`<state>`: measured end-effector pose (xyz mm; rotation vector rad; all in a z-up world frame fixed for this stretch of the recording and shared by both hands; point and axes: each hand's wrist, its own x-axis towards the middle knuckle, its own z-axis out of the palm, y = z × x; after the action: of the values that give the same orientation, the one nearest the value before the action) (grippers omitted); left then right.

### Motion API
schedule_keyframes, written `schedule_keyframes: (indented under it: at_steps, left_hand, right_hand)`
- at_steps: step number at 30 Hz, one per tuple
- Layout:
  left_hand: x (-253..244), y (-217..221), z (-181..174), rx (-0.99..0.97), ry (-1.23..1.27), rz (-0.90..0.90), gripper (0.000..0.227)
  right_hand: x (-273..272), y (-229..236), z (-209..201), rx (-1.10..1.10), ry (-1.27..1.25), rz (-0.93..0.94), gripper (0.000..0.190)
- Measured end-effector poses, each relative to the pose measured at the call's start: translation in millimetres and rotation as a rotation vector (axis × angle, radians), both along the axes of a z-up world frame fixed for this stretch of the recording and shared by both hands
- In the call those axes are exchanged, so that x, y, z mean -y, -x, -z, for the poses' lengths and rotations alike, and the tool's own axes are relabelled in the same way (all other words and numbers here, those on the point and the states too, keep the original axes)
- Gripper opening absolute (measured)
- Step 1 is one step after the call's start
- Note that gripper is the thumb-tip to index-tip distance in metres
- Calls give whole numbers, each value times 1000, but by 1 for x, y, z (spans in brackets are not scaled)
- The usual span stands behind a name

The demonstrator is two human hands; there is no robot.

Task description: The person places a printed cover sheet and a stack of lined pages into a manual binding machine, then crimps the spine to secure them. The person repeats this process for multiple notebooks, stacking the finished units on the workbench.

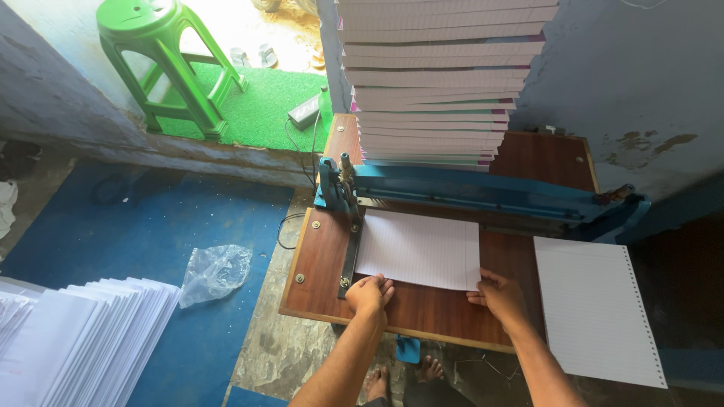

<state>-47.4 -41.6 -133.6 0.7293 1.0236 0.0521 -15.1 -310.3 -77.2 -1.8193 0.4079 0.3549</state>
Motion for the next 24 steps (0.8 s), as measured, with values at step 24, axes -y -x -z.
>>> schedule_keyframes:
  at_steps: [24]
  left_hand:
    - [8, 4, -15, -1, -44, -16, 15]
  right_hand:
    - [8, -1, 18, 21, -52, 31, 45]
